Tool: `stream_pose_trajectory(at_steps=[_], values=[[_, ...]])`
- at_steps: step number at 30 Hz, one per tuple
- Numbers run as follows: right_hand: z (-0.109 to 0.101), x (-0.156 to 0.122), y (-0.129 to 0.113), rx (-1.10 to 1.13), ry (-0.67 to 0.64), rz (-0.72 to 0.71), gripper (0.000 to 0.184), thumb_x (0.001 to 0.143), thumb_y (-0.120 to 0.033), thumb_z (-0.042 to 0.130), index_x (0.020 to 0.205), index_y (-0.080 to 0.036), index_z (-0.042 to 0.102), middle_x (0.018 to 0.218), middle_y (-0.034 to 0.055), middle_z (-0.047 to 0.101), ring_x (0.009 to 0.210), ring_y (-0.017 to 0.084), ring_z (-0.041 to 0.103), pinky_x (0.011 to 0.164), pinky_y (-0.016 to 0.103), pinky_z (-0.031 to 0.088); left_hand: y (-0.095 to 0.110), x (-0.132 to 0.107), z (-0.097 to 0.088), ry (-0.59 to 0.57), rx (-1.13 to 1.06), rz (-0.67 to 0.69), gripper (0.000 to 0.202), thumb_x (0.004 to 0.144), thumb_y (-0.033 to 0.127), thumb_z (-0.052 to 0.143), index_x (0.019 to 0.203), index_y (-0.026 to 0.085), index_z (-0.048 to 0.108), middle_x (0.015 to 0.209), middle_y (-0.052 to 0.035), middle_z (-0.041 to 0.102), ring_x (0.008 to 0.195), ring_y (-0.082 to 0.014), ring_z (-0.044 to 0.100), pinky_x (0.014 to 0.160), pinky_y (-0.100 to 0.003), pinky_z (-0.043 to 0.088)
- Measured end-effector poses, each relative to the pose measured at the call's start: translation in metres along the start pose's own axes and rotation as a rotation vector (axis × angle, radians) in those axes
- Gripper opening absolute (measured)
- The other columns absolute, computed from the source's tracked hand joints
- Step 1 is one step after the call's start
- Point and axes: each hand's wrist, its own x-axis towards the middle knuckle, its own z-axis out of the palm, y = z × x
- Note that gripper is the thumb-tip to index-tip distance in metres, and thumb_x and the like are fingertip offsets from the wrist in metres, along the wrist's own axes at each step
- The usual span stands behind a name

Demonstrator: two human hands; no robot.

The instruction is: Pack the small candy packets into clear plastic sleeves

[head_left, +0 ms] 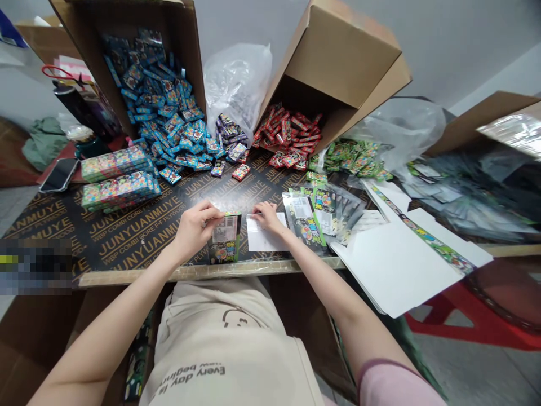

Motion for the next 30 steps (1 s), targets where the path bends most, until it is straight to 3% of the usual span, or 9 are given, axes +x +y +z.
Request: stream_pose_trajectory(at_steps=[6, 14, 21, 27, 30], values=[[0.003, -0.001, 0.006, -0.013, -0.010, -0.059, 0.018, 0.090, -0.020, 0.057, 0.075, -0.017, 0.065, 0.077, 0.0034, 0.066, 0.081, 0.018, 0.052, 0.080, 0.034, 0.025, 0.000, 0.001, 0.000, -0.007, 0.000, -0.017, 0.013, 0.084, 0.015, 0.058, 0.080, 0.018, 0.071, 0.079, -0.0036, 0.064, 0.074, -0.0142, 0.061, 0.069, -0.025, 0.046], [0.012, -0.014, 0.001, -0.140, 0.109, -0.102, 0.019, 0.092, -0.024, 0.054, 0.091, -0.022, 0.073, 0.092, 0.0092, 0.064, 0.093, 0.024, 0.048, 0.082, 0.038, 0.028, -0.002, 0.001, 0.000, 0.000, -0.023, -0.031, 0.014, 0.085, 0.017, 0.058, 0.081, 0.019, 0.071, 0.078, -0.0035, 0.064, 0.074, -0.0146, 0.061, 0.070, -0.026, 0.047], [0.008, -0.020, -0.007, -0.175, 0.050, -0.172, 0.031, 0.095, -0.019, 0.041, 0.086, -0.019, 0.071, 0.086, 0.0104, 0.065, 0.080, 0.021, 0.051, 0.075, 0.033, 0.035, -0.003, 0.001, 0.003, 0.020, 0.002, -0.047, 0.015, 0.085, 0.018, 0.056, 0.082, 0.019, 0.071, 0.079, -0.0041, 0.065, 0.074, -0.0154, 0.061, 0.068, -0.027, 0.047], [0.001, -0.021, -0.015, -0.122, 0.032, -0.118, 0.022, 0.089, -0.016, 0.047, 0.078, -0.018, 0.066, 0.079, 0.0101, 0.067, 0.076, 0.022, 0.056, 0.071, 0.031, 0.036, -0.002, 0.000, 0.003, 0.049, 0.074, -0.053, 0.010, 0.084, 0.018, 0.059, 0.082, 0.019, 0.068, 0.077, -0.0034, 0.066, 0.075, -0.0160, 0.062, 0.068, -0.027, 0.045], [-0.013, -0.013, -0.025, -0.076, 0.067, -0.038, 0.017, 0.088, -0.018, 0.047, 0.082, -0.019, 0.063, 0.074, 0.0065, 0.066, 0.070, 0.020, 0.058, 0.066, 0.028, 0.037, -0.002, -0.001, 0.004, 0.072, 0.033, -0.039, 0.010, 0.084, 0.018, 0.060, 0.077, 0.019, 0.067, 0.077, -0.0030, 0.067, 0.074, -0.0157, 0.063, 0.069, -0.027, 0.047]])
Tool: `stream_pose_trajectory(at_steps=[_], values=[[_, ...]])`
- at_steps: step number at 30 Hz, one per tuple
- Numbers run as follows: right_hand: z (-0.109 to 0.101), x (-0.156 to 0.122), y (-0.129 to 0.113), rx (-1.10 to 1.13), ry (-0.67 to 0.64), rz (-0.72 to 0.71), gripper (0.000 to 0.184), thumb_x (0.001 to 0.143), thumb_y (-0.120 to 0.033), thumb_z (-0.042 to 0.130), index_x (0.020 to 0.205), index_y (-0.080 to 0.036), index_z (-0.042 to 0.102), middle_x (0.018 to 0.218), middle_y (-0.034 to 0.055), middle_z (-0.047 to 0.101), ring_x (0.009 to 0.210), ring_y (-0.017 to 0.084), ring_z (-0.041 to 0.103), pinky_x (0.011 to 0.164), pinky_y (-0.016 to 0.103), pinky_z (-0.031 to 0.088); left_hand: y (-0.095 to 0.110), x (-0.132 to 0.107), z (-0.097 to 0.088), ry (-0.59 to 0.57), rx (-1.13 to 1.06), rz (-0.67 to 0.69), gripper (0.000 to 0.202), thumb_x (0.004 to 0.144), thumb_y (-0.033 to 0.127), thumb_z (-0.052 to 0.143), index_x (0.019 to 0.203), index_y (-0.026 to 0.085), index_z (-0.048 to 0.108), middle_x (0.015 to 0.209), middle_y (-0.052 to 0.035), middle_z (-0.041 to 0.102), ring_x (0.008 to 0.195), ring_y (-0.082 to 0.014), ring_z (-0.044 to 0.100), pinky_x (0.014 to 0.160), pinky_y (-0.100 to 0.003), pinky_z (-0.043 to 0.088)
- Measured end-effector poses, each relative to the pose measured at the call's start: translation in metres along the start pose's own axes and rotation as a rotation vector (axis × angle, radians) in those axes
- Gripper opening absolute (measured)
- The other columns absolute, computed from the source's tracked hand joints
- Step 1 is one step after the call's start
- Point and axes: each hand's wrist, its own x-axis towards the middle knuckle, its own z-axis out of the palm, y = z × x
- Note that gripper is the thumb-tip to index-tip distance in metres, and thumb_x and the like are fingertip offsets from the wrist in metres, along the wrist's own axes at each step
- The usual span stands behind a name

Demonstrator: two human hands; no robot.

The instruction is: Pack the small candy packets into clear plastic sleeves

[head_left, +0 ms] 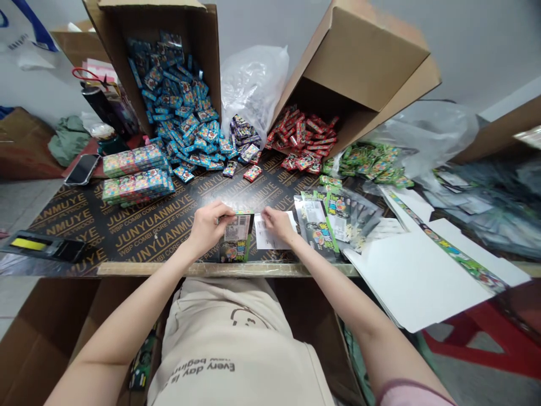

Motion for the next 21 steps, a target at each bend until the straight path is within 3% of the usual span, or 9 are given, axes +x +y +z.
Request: stream_pose_trajectory(at_steps=[2, 5, 7, 9, 11, 13, 17, 21], values=[[-0.019, 0.010, -0.014, 0.082, 0.056, 0.049, 0.015, 0.089, -0.021, 0.046, 0.086, -0.018, 0.060, 0.080, 0.0059, 0.067, 0.070, 0.018, 0.059, 0.065, 0.027, 0.040, 0.000, 0.000, 0.001, 0.008, -0.035, 0.012, 0.010, 0.082, 0.016, 0.061, 0.074, 0.019, 0.066, 0.077, -0.0032, 0.067, 0.074, -0.0157, 0.064, 0.070, -0.027, 0.048], [-0.058, 0.026, -0.052, 0.453, 0.099, -0.006, 0.016, 0.087, -0.032, 0.053, 0.083, -0.018, 0.059, 0.094, 0.0071, 0.067, 0.083, 0.018, 0.061, 0.071, 0.027, 0.044, 0.002, 0.001, 0.000, 0.008, -0.057, 0.030, 0.009, 0.081, 0.015, 0.062, 0.073, 0.018, 0.066, 0.078, -0.0042, 0.068, 0.074, -0.0161, 0.065, 0.071, -0.028, 0.050], [-0.082, 0.032, -0.082, 0.686, -0.037, -0.117, 0.021, 0.082, -0.039, 0.060, 0.077, -0.019, 0.059, 0.099, 0.0065, 0.066, 0.092, 0.019, 0.060, 0.073, 0.027, 0.045, 0.003, 0.001, -0.001, 0.002, -0.064, 0.029, 0.009, 0.080, 0.014, 0.061, 0.075, 0.018, 0.067, 0.079, -0.0046, 0.069, 0.076, -0.0164, 0.065, 0.072, -0.029, 0.051], [-0.096, 0.035, -0.108, 0.748, -0.233, -0.199, 0.024, 0.078, -0.040, 0.064, 0.072, -0.018, 0.059, 0.093, 0.0054, 0.066, 0.088, 0.018, 0.060, 0.070, 0.027, 0.045, 0.005, 0.001, -0.004, -0.003, -0.070, 0.021, 0.010, 0.077, 0.011, 0.060, 0.076, 0.018, 0.068, 0.082, -0.0049, 0.070, 0.078, -0.0169, 0.067, 0.074, -0.030, 0.052], [-0.100, 0.037, -0.123, 0.725, -0.363, -0.235, 0.024, 0.077, -0.040, 0.065, 0.070, -0.017, 0.060, 0.080, 0.0034, 0.064, 0.076, 0.016, 0.059, 0.065, 0.025, 0.044, 0.007, 0.000, -0.006, -0.003, -0.071, 0.018, 0.013, 0.073, 0.009, 0.060, 0.078, 0.018, 0.069, 0.085, -0.0056, 0.071, 0.079, -0.0175, 0.068, 0.075, -0.030, 0.052], [-0.097, 0.038, -0.128, 0.695, -0.395, -0.238, 0.024, 0.077, -0.039, 0.065, 0.069, -0.017, 0.060, 0.069, 0.0007, 0.061, 0.064, 0.012, 0.054, 0.060, 0.024, 0.041, 0.010, 0.000, -0.007, 0.000, -0.070, 0.013, 0.015, 0.070, 0.010, 0.061, 0.079, 0.017, 0.070, 0.087, -0.0065, 0.072, 0.079, -0.0180, 0.068, 0.074, -0.030, 0.053], [-0.088, 0.038, -0.123, 0.678, -0.362, -0.208, 0.024, 0.074, -0.037, 0.067, 0.065, -0.017, 0.059, 0.060, -0.0018, 0.058, 0.056, 0.010, 0.049, 0.054, 0.023, 0.037, 0.013, -0.001, -0.003, 0.040, -0.076, -0.050, 0.005, 0.073, 0.020, 0.069, 0.076, 0.018, 0.071, 0.080, -0.0053, 0.073, 0.073, -0.0176, 0.068, 0.071, -0.030, 0.052], [-0.081, 0.032, -0.124, 0.739, -0.314, -0.117, 0.019, 0.068, -0.031, 0.071, 0.066, -0.017, 0.058, 0.059, -0.0024, 0.058, 0.056, 0.012, 0.053, 0.054, 0.023, 0.037, 0.013, -0.003, 0.006, 0.125, -0.045, -0.151, 0.008, 0.074, 0.023, 0.072, 0.071, 0.018, 0.067, 0.072, -0.0023, 0.070, 0.067, -0.0154, 0.065, 0.067, -0.028, 0.050]])
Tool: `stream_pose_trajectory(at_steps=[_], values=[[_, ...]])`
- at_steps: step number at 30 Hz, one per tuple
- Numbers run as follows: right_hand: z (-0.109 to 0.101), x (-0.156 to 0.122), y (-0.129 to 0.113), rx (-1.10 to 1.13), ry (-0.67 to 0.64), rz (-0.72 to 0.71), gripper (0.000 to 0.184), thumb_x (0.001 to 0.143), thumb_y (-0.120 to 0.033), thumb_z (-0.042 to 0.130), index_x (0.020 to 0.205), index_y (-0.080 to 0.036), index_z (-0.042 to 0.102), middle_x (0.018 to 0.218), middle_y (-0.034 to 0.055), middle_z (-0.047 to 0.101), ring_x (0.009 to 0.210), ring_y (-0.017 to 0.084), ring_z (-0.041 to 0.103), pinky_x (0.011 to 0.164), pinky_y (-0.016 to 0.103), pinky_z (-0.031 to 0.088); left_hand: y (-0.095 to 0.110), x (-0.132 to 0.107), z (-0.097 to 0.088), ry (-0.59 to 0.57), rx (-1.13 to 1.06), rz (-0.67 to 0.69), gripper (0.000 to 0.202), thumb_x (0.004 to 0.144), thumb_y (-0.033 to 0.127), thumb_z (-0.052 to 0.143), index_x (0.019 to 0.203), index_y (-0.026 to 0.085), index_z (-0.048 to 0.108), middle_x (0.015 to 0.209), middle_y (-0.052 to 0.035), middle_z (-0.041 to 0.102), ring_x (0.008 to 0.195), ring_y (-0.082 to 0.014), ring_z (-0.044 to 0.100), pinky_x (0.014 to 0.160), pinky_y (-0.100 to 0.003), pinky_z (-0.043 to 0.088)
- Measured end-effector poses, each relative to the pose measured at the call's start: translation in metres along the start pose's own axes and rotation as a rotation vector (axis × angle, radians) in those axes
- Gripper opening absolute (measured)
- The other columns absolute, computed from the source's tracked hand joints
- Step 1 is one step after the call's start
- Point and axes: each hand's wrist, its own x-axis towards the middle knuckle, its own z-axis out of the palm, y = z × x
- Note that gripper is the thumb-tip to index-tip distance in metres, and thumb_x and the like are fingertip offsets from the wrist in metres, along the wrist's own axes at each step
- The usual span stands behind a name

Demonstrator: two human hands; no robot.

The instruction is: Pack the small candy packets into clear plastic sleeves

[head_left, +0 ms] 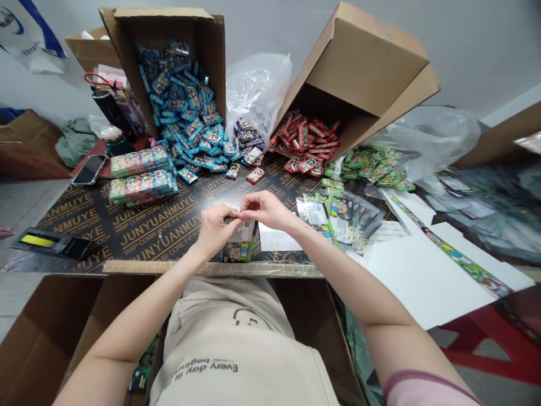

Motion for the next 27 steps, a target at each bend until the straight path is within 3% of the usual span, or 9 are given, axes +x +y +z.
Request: stream_pose_trajectory(at_steps=[4, 7, 11, 14, 16, 18, 20, 22, 27], values=[[0.011, -0.001, 0.006, 0.390, 0.096, 0.142, 0.035, 0.059, -0.027, 0.076, 0.083, -0.022, 0.051, 0.062, -0.0064, 0.059, 0.058, 0.012, 0.056, 0.059, 0.025, 0.044, 0.001, -0.004, 0.006, -0.030, 0.022, 0.043, 0.017, 0.078, 0.021, 0.068, 0.094, 0.018, 0.066, 0.080, -0.0018, 0.067, 0.072, -0.0143, 0.063, 0.068, -0.026, 0.048], [0.004, -0.006, 0.024, 0.464, 0.145, 0.204, 0.037, 0.068, -0.034, 0.069, 0.098, -0.023, 0.050, 0.073, -0.0028, 0.064, 0.066, 0.015, 0.060, 0.064, 0.028, 0.047, -0.009, -0.005, -0.001, -0.102, 0.098, 0.162, 0.023, 0.086, 0.021, 0.055, 0.106, 0.021, 0.067, 0.087, -0.0036, 0.063, 0.079, -0.0148, 0.060, 0.072, -0.027, 0.047], [-0.033, -0.034, 0.072, -0.146, 0.466, 0.079, 0.046, 0.073, -0.037, 0.070, 0.115, -0.024, 0.056, 0.117, 0.0097, 0.061, 0.103, 0.025, 0.057, 0.086, 0.041, 0.045, -0.047, -0.005, -0.033, -0.021, 0.335, 0.035, 0.024, 0.087, 0.028, 0.053, 0.100, 0.020, 0.072, 0.083, -0.0052, 0.061, 0.077, -0.0180, 0.058, 0.072, -0.031, 0.048], [-0.054, -0.058, 0.115, -0.572, 0.427, 0.203, 0.043, 0.071, -0.029, 0.073, 0.112, -0.020, 0.063, 0.128, 0.0153, 0.056, 0.120, 0.035, 0.046, 0.096, 0.050, 0.034, -0.077, -0.006, -0.049, -0.056, 0.613, -0.057, 0.023, 0.083, 0.033, 0.060, 0.098, 0.020, 0.072, 0.098, -0.0131, 0.063, 0.100, -0.0303, 0.057, 0.088, -0.046, 0.045], [-0.054, -0.066, 0.137, -0.677, 0.329, 0.274, 0.043, 0.076, -0.027, 0.071, 0.118, -0.022, 0.063, 0.129, 0.0148, 0.056, 0.122, 0.035, 0.044, 0.096, 0.052, 0.030, -0.086, -0.006, -0.044, -0.196, 0.695, -0.009, 0.031, 0.078, 0.033, 0.066, 0.107, 0.021, 0.068, 0.123, -0.0173, 0.058, 0.121, -0.0382, 0.046, 0.101, -0.060, 0.032], [-0.048, -0.065, 0.151, -0.709, 0.276, 0.272, 0.045, 0.080, -0.026, 0.068, 0.123, -0.024, 0.060, 0.123, 0.0127, 0.061, 0.117, 0.032, 0.047, 0.096, 0.050, 0.028, -0.088, -0.007, -0.029, -0.451, 0.639, 0.064, 0.047, 0.074, 0.032, 0.072, 0.118, 0.024, 0.061, 0.136, -0.0165, 0.050, 0.131, -0.0391, 0.038, 0.107, -0.066, 0.017], [-0.039, -0.058, 0.157, -0.716, 0.258, 0.249, 0.042, 0.082, -0.024, 0.066, 0.123, -0.024, 0.060, 0.109, 0.0106, 0.067, 0.109, 0.029, 0.051, 0.094, 0.047, 0.028, -0.086, -0.008, -0.011, -0.745, 0.518, 0.093, 0.059, 0.068, 0.031, 0.077, 0.124, 0.027, 0.057, 0.133, -0.0142, 0.054, 0.128, -0.0363, 0.043, 0.108, -0.067, 0.011], [-0.033, -0.050, 0.159, -0.723, 0.237, 0.223, 0.035, 0.082, -0.022, 0.065, 0.117, -0.024, 0.065, 0.098, 0.0090, 0.068, 0.101, 0.027, 0.053, 0.091, 0.045, 0.028, -0.084, -0.009, 0.005, -0.929, 0.444, 0.088, 0.067, 0.060, 0.032, 0.082, 0.123, 0.028, 0.058, 0.121, -0.0113, 0.061, 0.119, -0.0335, 0.051, 0.108, -0.065, 0.014], [-0.027, -0.045, 0.162, -0.749, 0.182, 0.127, 0.019, 0.083, -0.017, 0.064, 0.097, -0.025, 0.075, 0.095, 0.0091, 0.065, 0.098, 0.026, 0.050, 0.087, 0.043, 0.027, -0.083, -0.004, 0.009, -0.884, 0.436, 0.057, 0.048, 0.051, 0.032, 0.085, 0.093, 0.019, 0.067, 0.092, -0.0066, 0.063, 0.090, -0.0267, 0.059, 0.082, -0.037, 0.044]])
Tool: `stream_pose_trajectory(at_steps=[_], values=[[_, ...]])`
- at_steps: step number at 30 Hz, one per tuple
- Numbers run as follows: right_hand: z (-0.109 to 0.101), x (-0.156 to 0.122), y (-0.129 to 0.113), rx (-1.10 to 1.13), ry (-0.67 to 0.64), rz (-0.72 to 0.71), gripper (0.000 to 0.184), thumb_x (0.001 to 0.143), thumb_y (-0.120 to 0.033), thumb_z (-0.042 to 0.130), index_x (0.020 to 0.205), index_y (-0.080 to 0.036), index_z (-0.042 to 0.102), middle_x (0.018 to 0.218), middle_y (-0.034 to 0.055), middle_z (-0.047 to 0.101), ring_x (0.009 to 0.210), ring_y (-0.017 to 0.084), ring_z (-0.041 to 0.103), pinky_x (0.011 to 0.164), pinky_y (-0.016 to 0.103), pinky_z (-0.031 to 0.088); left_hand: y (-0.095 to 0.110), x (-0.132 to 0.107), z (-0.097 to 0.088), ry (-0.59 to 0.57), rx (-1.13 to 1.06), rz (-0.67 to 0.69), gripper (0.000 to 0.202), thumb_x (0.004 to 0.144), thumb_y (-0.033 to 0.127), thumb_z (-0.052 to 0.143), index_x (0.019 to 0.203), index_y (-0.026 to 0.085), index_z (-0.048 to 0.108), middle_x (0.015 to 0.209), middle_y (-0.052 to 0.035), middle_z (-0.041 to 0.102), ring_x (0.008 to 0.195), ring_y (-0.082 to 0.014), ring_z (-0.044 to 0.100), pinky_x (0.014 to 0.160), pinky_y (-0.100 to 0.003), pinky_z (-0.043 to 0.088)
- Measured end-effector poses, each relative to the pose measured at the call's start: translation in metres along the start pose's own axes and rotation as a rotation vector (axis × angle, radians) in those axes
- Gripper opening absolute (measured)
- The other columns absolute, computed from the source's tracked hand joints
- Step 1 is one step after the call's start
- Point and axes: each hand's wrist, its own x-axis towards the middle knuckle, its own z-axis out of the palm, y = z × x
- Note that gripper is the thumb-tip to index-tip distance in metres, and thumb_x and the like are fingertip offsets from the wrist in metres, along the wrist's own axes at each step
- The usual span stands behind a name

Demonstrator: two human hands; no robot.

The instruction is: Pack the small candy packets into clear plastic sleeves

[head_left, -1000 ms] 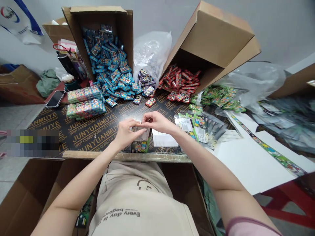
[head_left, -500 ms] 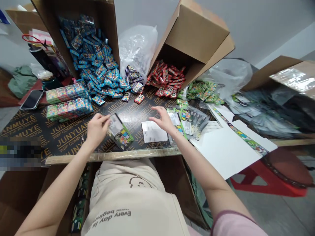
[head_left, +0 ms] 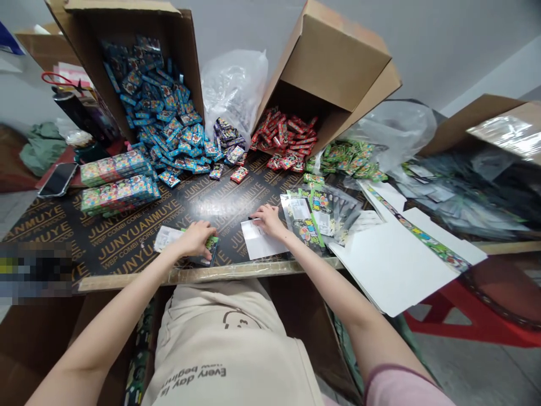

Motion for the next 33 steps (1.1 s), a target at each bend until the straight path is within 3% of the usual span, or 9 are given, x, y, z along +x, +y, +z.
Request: stream_pose_trajectory(at_steps=[4, 7, 9, 14, 18, 21, 25, 28, 33], values=[[0.003, -0.004, 0.000, 0.015, 0.014, -0.067, 0.017, 0.086, -0.019, 0.059, 0.088, -0.023, 0.075, 0.094, 0.0094, 0.065, 0.095, 0.025, 0.049, 0.085, 0.041, 0.029, 0.000, -0.009, -0.032, 0.331, -0.304, -0.116, 0.023, 0.068, 0.031, 0.072, 0.084, 0.018, 0.062, 0.071, 0.0025, 0.059, 0.066, -0.0148, 0.055, 0.062, -0.025, 0.041], [0.006, -0.007, -0.005, 0.043, 0.028, -0.095, 0.019, 0.088, -0.020, 0.055, 0.082, -0.020, 0.073, 0.090, 0.0096, 0.065, 0.092, 0.024, 0.050, 0.085, 0.040, 0.031, 0.005, -0.016, -0.054, 0.690, -0.479, -0.137, 0.032, 0.076, 0.029, 0.065, 0.107, 0.020, 0.061, 0.080, 0.0022, 0.058, 0.072, -0.0131, 0.055, 0.069, -0.025, 0.043], [0.009, -0.010, -0.008, 0.075, 0.035, -0.102, 0.021, 0.089, -0.019, 0.052, 0.079, -0.019, 0.070, 0.087, 0.0093, 0.065, 0.088, 0.022, 0.051, 0.083, 0.037, 0.035, 0.007, -0.019, -0.059, 0.804, -0.522, -0.128, 0.031, 0.080, 0.029, 0.062, 0.110, 0.021, 0.064, 0.087, 0.0000, 0.058, 0.079, -0.0137, 0.055, 0.075, -0.026, 0.043], [0.009, -0.011, -0.008, 0.180, 0.110, -0.044, 0.016, 0.086, -0.015, 0.045, 0.080, -0.018, 0.059, 0.078, 0.0072, 0.063, 0.075, 0.021, 0.056, 0.070, 0.032, 0.041, 0.008, -0.021, -0.044, 0.823, -0.642, -0.155, 0.019, 0.077, 0.029, 0.067, 0.091, 0.018, 0.072, 0.086, -0.0026, 0.063, 0.081, -0.0158, 0.058, 0.075, -0.028, 0.043], [-0.010, 0.003, -0.019, 0.278, 0.186, 0.043, 0.011, 0.088, -0.020, 0.042, 0.090, -0.020, 0.052, 0.073, 0.0032, 0.062, 0.066, 0.019, 0.060, 0.063, 0.030, 0.044, 0.010, -0.025, -0.041, 0.835, -0.648, -0.135, 0.015, 0.075, 0.027, 0.070, 0.086, 0.018, 0.073, 0.083, -0.0029, 0.065, 0.079, -0.0156, 0.060, 0.074, -0.028, 0.045], [-0.031, 0.017, -0.059, 0.520, 0.280, 0.029, 0.015, 0.087, -0.032, 0.053, 0.098, -0.022, 0.050, 0.095, 0.0059, 0.065, 0.082, 0.019, 0.064, 0.070, 0.031, 0.049, 0.019, -0.029, -0.046, 0.836, -0.596, -0.091, 0.011, 0.075, 0.025, 0.071, 0.084, 0.019, 0.074, 0.079, -0.0029, 0.066, 0.075, -0.0150, 0.062, 0.070, -0.027, 0.046], [-0.046, 0.026, -0.124, 0.837, 0.279, -0.197, 0.031, 0.080, -0.038, 0.066, 0.102, -0.023, 0.051, 0.104, 0.0052, 0.064, 0.094, 0.018, 0.064, 0.078, 0.032, 0.052, 0.034, -0.032, -0.048, 0.862, -0.448, -0.025, 0.007, 0.078, 0.020, 0.069, 0.083, 0.018, 0.074, 0.076, -0.0034, 0.068, 0.072, -0.0149, 0.063, 0.067, -0.027, 0.047], [-0.043, 0.020, -0.147, 0.733, 0.314, -0.311, 0.019, 0.083, -0.033, 0.065, 0.095, -0.023, 0.055, 0.087, 0.0022, 0.067, 0.083, 0.018, 0.065, 0.079, 0.033, 0.051, 0.039, -0.032, -0.044, 0.892, -0.386, 0.062, 0.007, 0.080, 0.018, 0.067, 0.084, 0.019, 0.073, 0.079, -0.0038, 0.069, 0.074, -0.0146, 0.064, 0.069, -0.026, 0.049], [-0.054, 0.008, -0.144, 0.520, 0.398, -0.367, 0.013, 0.084, -0.032, 0.064, 0.092, -0.022, 0.060, 0.087, 0.0050, 0.067, 0.083, 0.020, 0.064, 0.080, 0.036, 0.049, 0.040, -0.030, -0.041, 0.855, -0.364, 0.161, 0.012, 0.082, 0.015, 0.063, 0.088, 0.020, 0.072, 0.085, -0.0044, 0.070, 0.077, -0.0141, 0.065, 0.072, -0.026, 0.051]])
